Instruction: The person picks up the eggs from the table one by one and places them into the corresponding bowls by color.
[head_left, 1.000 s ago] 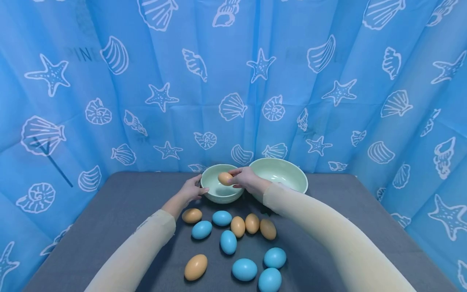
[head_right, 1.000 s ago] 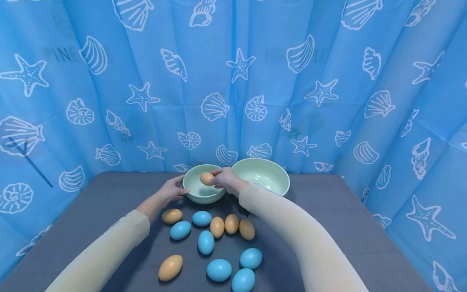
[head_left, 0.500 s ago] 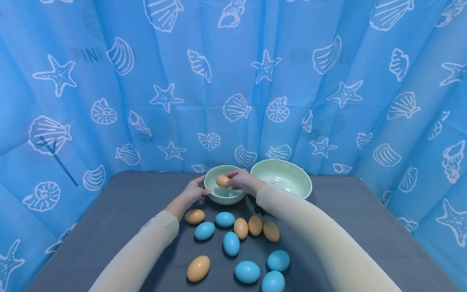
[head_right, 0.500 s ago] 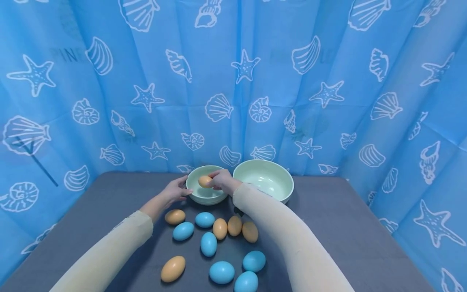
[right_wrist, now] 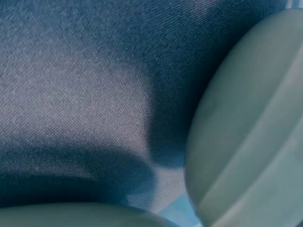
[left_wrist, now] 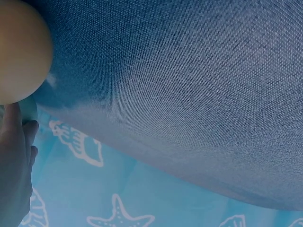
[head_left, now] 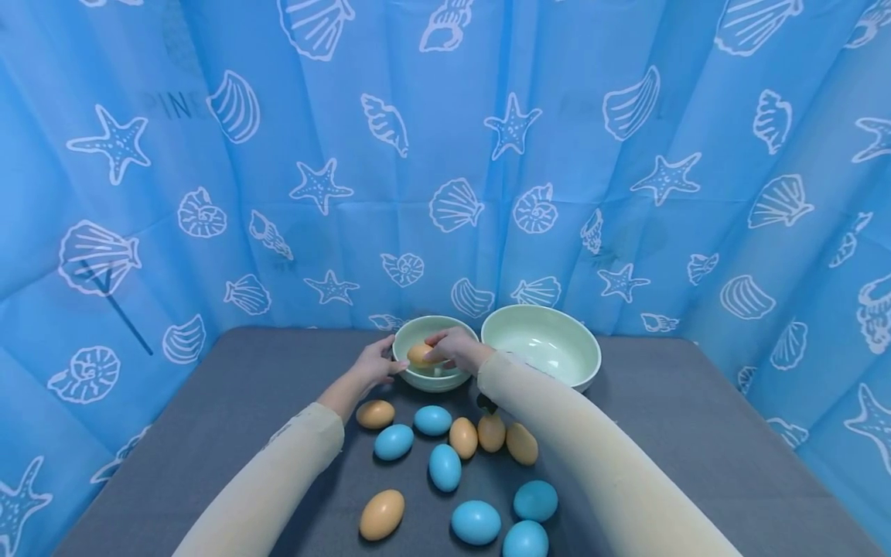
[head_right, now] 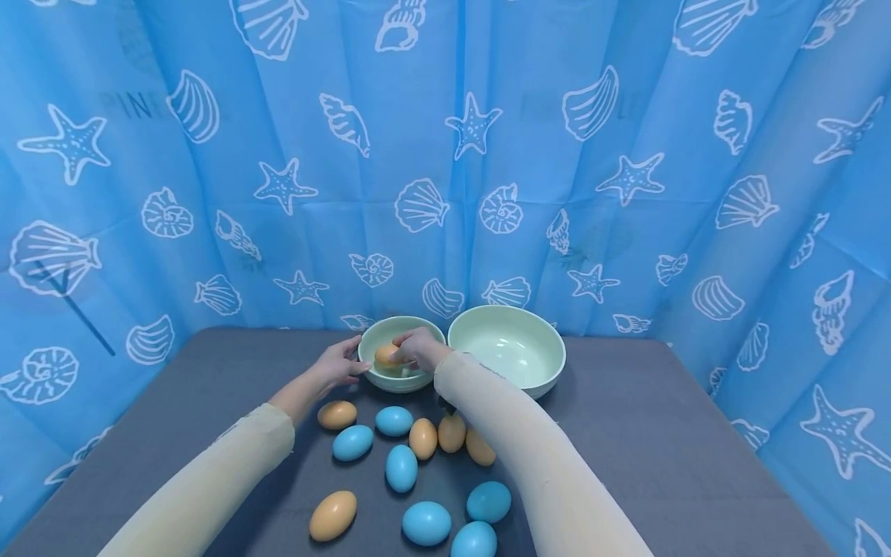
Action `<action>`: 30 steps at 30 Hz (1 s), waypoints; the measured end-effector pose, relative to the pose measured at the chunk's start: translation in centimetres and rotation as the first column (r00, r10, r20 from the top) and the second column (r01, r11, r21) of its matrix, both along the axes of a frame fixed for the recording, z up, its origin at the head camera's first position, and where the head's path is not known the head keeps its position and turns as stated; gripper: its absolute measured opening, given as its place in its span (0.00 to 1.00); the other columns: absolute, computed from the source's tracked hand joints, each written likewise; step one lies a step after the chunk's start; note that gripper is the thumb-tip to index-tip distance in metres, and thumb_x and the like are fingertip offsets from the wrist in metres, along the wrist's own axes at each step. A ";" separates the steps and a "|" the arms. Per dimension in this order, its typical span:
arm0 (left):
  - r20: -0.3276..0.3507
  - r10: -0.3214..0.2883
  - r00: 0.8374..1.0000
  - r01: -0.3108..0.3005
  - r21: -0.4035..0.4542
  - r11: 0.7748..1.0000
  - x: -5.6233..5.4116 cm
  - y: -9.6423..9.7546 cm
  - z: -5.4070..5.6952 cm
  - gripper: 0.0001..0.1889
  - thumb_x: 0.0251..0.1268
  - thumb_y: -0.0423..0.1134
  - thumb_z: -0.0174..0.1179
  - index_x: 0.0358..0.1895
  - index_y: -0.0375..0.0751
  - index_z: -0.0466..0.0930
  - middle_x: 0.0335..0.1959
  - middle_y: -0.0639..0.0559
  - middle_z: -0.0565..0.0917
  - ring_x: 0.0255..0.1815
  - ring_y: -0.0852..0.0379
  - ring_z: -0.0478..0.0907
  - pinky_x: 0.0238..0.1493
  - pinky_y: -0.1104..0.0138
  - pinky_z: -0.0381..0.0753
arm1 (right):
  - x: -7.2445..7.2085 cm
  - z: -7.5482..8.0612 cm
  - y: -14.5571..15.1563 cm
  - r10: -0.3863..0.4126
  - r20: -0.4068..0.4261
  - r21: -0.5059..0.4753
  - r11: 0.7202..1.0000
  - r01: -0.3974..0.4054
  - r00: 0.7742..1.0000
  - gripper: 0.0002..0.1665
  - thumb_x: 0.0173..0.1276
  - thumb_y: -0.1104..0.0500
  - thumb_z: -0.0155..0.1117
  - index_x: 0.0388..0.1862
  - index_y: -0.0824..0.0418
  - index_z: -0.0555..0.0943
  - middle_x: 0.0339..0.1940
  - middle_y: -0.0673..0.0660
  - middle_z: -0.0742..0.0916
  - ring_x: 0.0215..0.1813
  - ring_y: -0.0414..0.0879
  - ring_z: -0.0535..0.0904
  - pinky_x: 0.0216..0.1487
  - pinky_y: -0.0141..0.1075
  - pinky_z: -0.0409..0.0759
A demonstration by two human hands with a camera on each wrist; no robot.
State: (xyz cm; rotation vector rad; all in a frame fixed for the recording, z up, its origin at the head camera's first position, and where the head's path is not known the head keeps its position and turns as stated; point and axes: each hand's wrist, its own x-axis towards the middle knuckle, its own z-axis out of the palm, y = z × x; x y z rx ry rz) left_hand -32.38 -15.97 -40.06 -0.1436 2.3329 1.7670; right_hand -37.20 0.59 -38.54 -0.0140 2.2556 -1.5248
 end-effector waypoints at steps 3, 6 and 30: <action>-0.002 0.000 1.000 0.000 0.000 1.000 0.1 0.1 0.1 0.38 0.69 0.28 0.57 0.77 0.35 0.46 0.76 0.32 0.49 0.72 0.35 0.56 0.59 0.47 0.73 | 0.1 0.0 0.0 0.002 0.001 0.012 1.000 -0.002 1.000 0.22 0.64 0.72 0.65 0.58 0.68 0.79 0.55 0.63 0.82 0.53 0.56 0.79 0.57 0.48 0.77; 0.000 0.002 1.000 -0.002 -0.001 1.000 0.1 0.1 0.1 0.38 0.69 0.28 0.57 0.77 0.35 0.46 0.76 0.32 0.49 0.72 0.35 0.56 0.59 0.47 0.73 | 0.1 -0.1 0.0 0.010 -0.003 0.024 1.000 -0.010 1.000 0.22 0.64 0.72 0.65 0.58 0.68 0.79 0.54 0.63 0.82 0.50 0.55 0.79 0.55 0.46 0.78; 0.010 0.020 1.000 -0.020 -0.003 1.000 -0.1 0.1 -0.1 0.38 0.69 0.28 0.57 0.77 0.36 0.47 0.76 0.32 0.50 0.70 0.34 0.60 0.58 0.47 0.74 | 0.7 2.2 2.5 0.058 -0.026 -0.043 0.997 -0.059 0.998 0.28 0.70 0.71 0.58 0.68 0.70 0.69 0.67 0.67 0.74 0.67 0.58 0.71 0.61 0.47 0.74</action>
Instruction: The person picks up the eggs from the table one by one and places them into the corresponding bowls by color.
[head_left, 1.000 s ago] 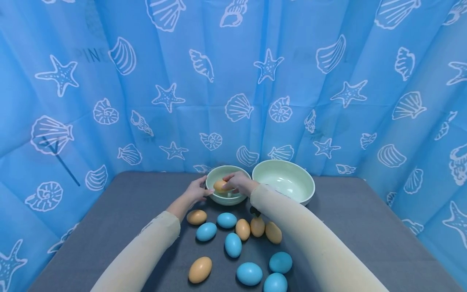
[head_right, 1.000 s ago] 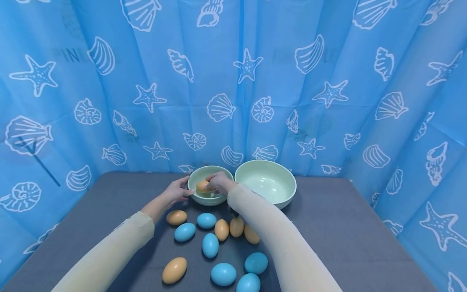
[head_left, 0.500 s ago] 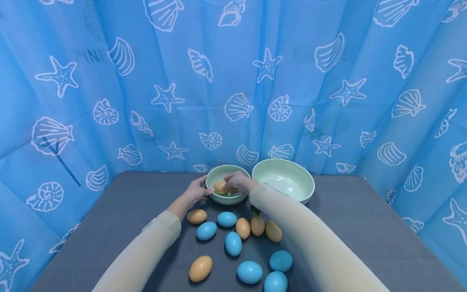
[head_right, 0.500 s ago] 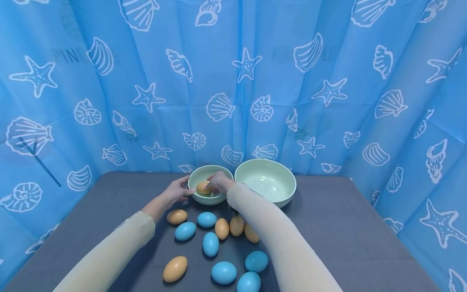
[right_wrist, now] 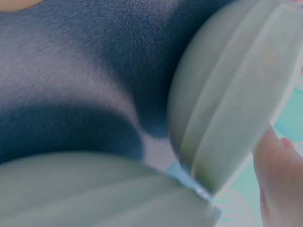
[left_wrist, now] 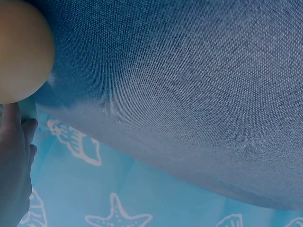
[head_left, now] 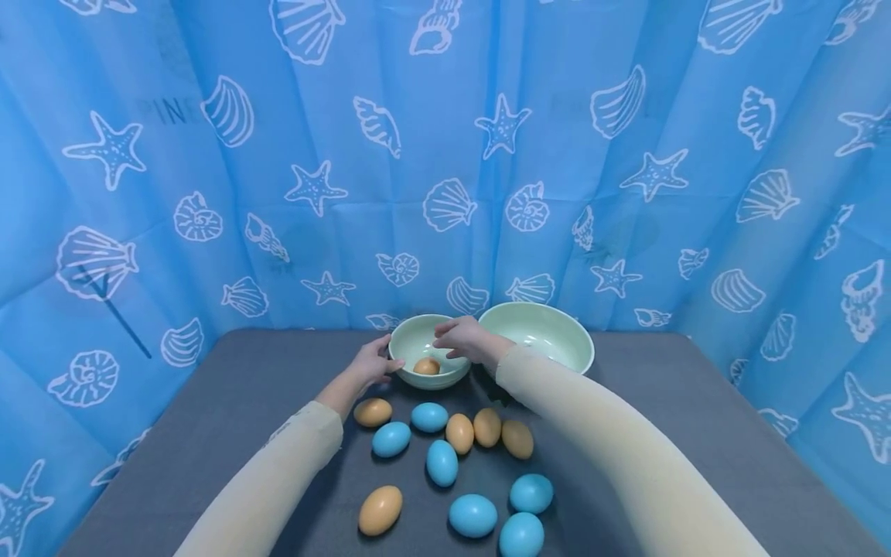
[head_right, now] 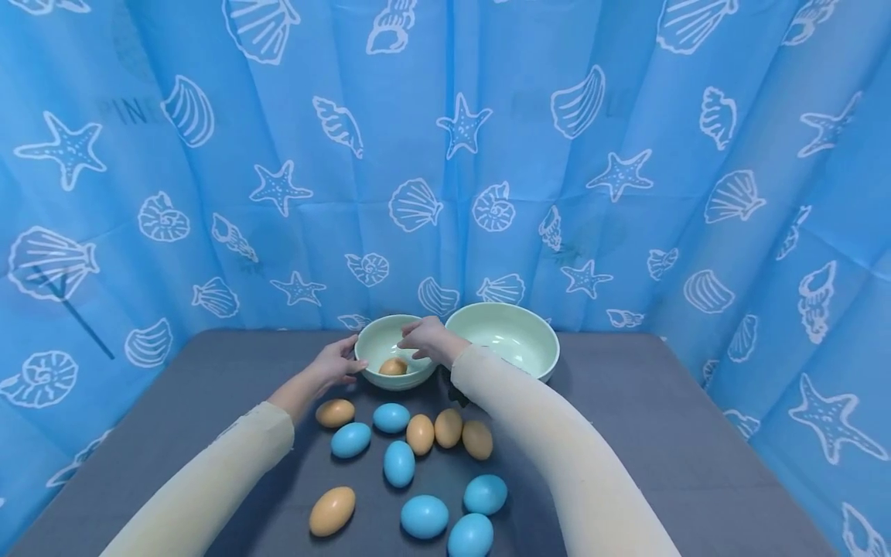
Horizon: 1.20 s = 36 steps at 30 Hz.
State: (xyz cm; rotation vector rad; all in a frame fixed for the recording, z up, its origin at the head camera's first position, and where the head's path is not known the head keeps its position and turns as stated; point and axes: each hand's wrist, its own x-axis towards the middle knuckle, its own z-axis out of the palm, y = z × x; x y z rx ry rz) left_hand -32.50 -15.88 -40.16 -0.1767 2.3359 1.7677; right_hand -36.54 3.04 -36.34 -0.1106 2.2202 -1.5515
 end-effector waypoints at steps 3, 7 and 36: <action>0.006 -0.001 1.000 0.001 -0.004 1.000 0.0 0.0 -0.1 0.39 0.70 0.28 0.57 0.78 0.37 0.46 0.76 0.33 0.49 0.70 0.35 0.61 0.59 0.47 0.74 | 0.4 0.6 1.0 0.010 0.012 -0.045 0.999 -0.009 1.000 0.29 0.71 0.71 0.56 0.70 0.71 0.66 0.69 0.68 0.72 0.69 0.59 0.68 0.63 0.48 0.72; 0.003 -0.011 1.000 0.011 -0.013 1.000 0.0 0.1 0.0 0.38 0.70 0.28 0.56 0.78 0.37 0.45 0.76 0.33 0.48 0.70 0.34 0.60 0.59 0.47 0.73 | 0.9 1.2 2.5 0.010 0.019 -0.081 0.997 -0.009 1.000 0.29 0.72 0.71 0.55 0.71 0.71 0.65 0.70 0.68 0.71 0.70 0.59 0.67 0.64 0.47 0.72; 0.028 -0.018 0.999 0.018 -0.023 1.000 0.1 0.1 0.3 0.39 0.70 0.29 0.56 0.78 0.36 0.44 0.77 0.34 0.47 0.71 0.34 0.57 0.59 0.47 0.73 | 7.4 2.0 11.2 0.100 -0.017 -0.123 0.987 -0.102 0.995 0.32 0.73 0.65 0.56 0.73 0.71 0.61 0.71 0.67 0.70 0.71 0.59 0.64 0.65 0.52 0.69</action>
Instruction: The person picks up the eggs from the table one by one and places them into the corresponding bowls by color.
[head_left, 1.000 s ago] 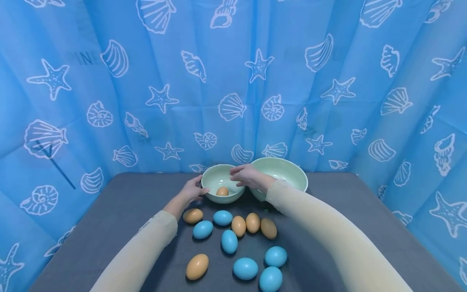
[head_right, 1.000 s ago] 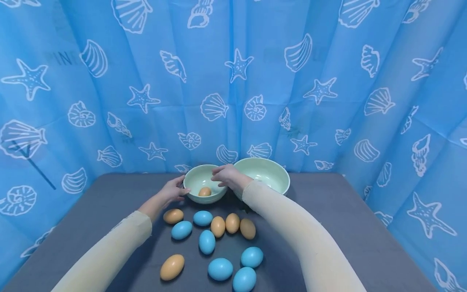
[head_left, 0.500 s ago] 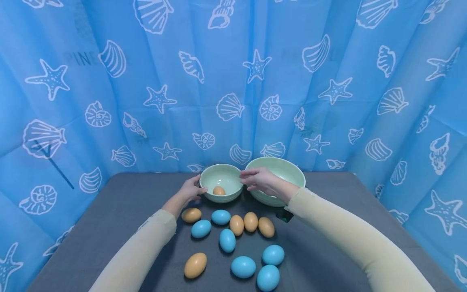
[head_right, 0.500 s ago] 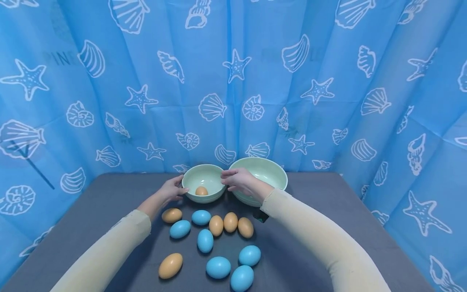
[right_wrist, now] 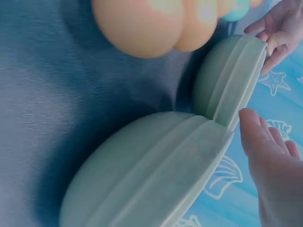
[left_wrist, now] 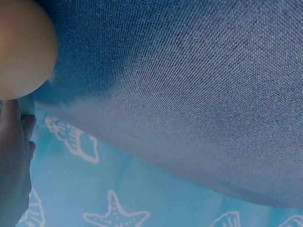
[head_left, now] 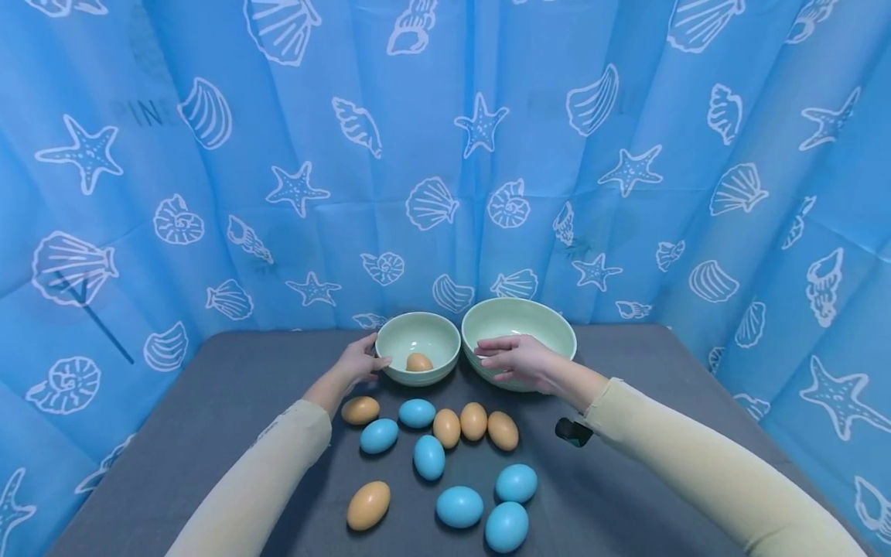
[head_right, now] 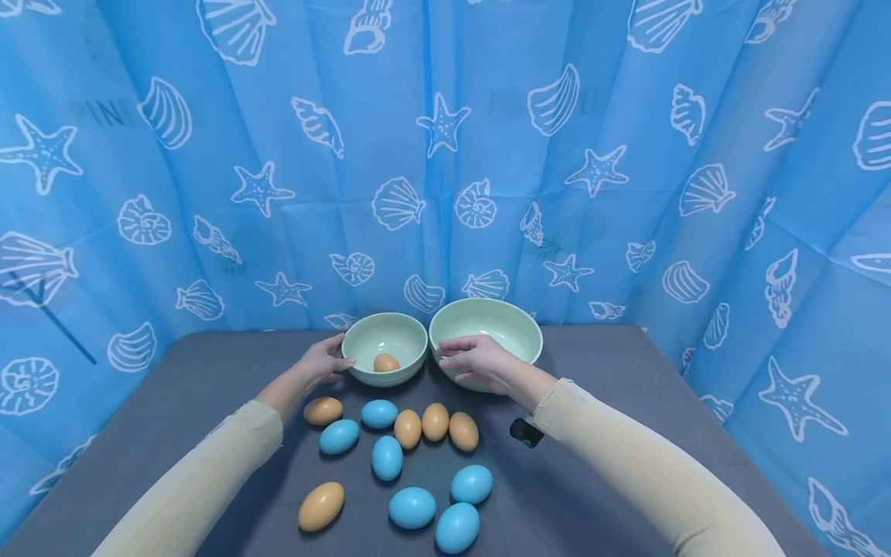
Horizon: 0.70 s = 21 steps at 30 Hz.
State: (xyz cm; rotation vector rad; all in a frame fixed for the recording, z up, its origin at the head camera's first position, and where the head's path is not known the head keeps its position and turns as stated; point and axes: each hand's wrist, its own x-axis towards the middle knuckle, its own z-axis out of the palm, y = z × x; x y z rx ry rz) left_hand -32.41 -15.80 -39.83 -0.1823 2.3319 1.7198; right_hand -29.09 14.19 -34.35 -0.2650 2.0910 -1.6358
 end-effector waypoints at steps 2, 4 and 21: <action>-0.002 -0.002 1.000 0.002 -0.003 1.000 0.0 0.0 0.0 0.39 0.70 0.29 0.56 0.78 0.36 0.45 0.77 0.33 0.47 0.71 0.33 0.58 0.59 0.47 0.73 | 0.4 -0.2 0.5 0.002 0.002 0.001 1.000 -0.002 1.000 0.32 0.73 0.65 0.57 0.73 0.71 0.62 0.70 0.67 0.70 0.71 0.59 0.65 0.65 0.52 0.69; -0.005 -0.005 1.000 0.005 -0.009 1.000 0.1 0.0 0.1 0.38 0.70 0.29 0.56 0.78 0.36 0.45 0.76 0.33 0.47 0.71 0.33 0.58 0.59 0.47 0.73 | 0.9 -0.5 1.0 0.012 -0.004 -0.002 1.000 -0.012 1.000 0.33 0.72 0.65 0.58 0.73 0.72 0.61 0.70 0.68 0.70 0.70 0.59 0.66 0.66 0.53 0.68; -0.018 -0.007 1.000 0.007 -0.017 1.000 0.0 0.0 0.0 0.39 0.69 0.31 0.58 0.77 0.35 0.45 0.76 0.31 0.47 0.72 0.33 0.56 0.57 0.50 0.76 | 3.2 -4.2 3.8 0.136 -0.052 -0.056 0.989 -0.139 0.989 0.38 0.68 0.66 0.62 0.72 0.76 0.59 0.71 0.74 0.64 0.73 0.64 0.60 0.64 0.48 0.71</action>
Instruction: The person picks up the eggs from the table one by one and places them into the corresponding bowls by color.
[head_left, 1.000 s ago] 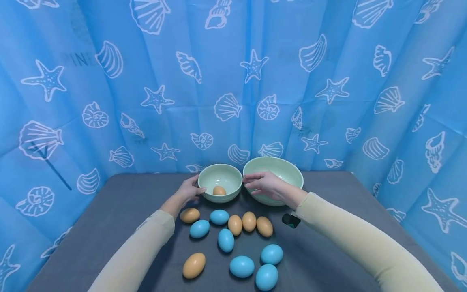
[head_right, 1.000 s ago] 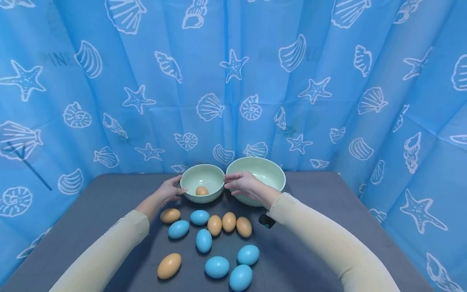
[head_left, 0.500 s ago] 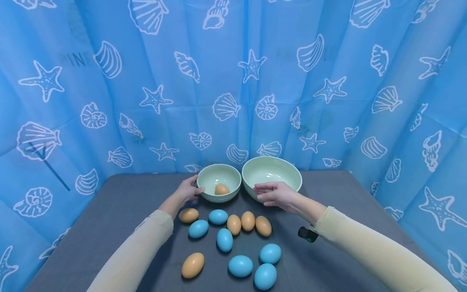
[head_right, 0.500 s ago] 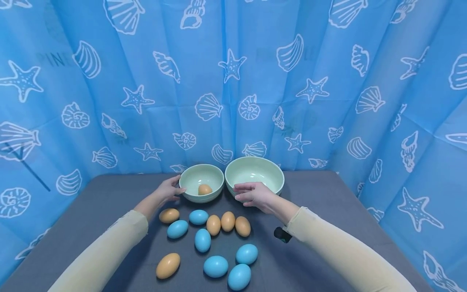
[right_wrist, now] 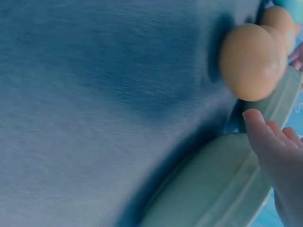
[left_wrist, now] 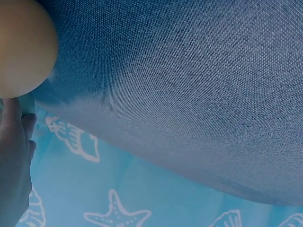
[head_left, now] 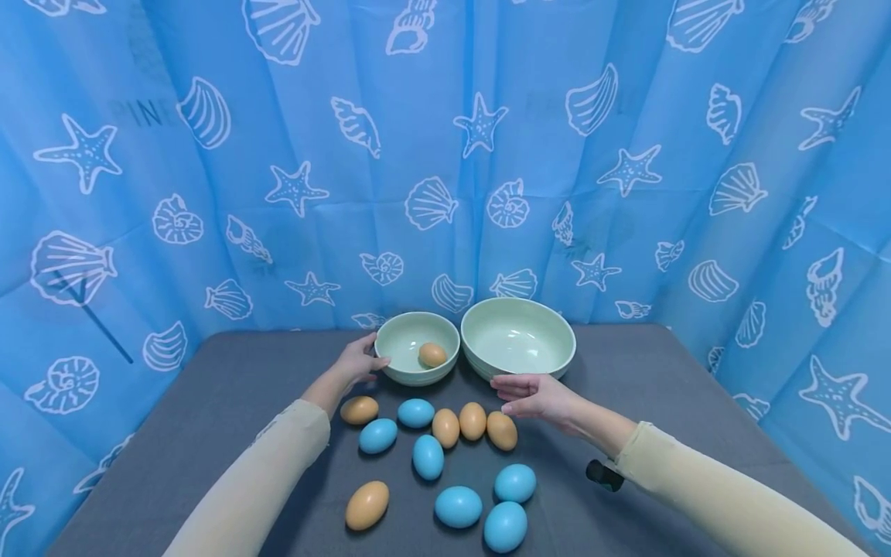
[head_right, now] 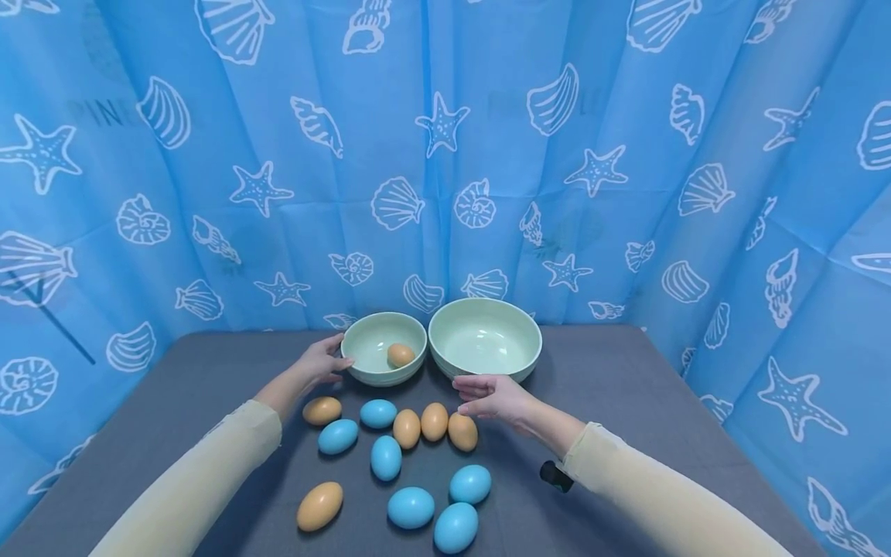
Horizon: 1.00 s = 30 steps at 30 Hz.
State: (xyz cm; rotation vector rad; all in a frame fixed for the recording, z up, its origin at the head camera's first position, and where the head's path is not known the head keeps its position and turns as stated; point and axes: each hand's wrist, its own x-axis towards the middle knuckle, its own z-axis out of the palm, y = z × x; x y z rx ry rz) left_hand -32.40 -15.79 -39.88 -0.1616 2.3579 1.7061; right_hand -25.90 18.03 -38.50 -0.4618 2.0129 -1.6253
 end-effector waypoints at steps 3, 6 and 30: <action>0.008 0.006 1.000 -0.006 0.000 1.000 0.0 0.0 0.0 0.38 0.71 0.29 0.56 0.78 0.36 0.45 0.76 0.32 0.47 0.72 0.34 0.55 0.60 0.47 0.73 | 0.1 -0.6 0.5 0.025 -0.014 0.007 1.000 -0.025 1.000 0.39 0.67 0.67 0.63 0.72 0.76 0.58 0.72 0.75 0.62 0.73 0.66 0.57 0.65 0.48 0.69; 0.005 0.006 1.000 -0.006 -0.005 1.000 0.0 0.1 0.1 0.38 0.71 0.29 0.56 0.78 0.36 0.45 0.76 0.33 0.47 0.72 0.34 0.55 0.60 0.47 0.73 | 0.2 -1.1 0.8 0.046 -0.035 0.027 0.999 -0.045 0.998 0.41 0.66 0.66 0.64 0.73 0.76 0.57 0.72 0.74 0.62 0.74 0.66 0.55 0.68 0.50 0.65; 0.017 0.008 1.000 -0.007 -0.007 1.000 0.0 0.2 0.2 0.38 0.71 0.29 0.55 0.77 0.35 0.45 0.77 0.33 0.47 0.71 0.33 0.57 0.60 0.47 0.72 | 0.6 -2.3 0.2 0.095 -0.078 0.250 0.965 -0.073 0.992 0.46 0.57 0.67 0.74 0.72 0.73 0.62 0.71 0.71 0.66 0.73 0.67 0.58 0.69 0.58 0.60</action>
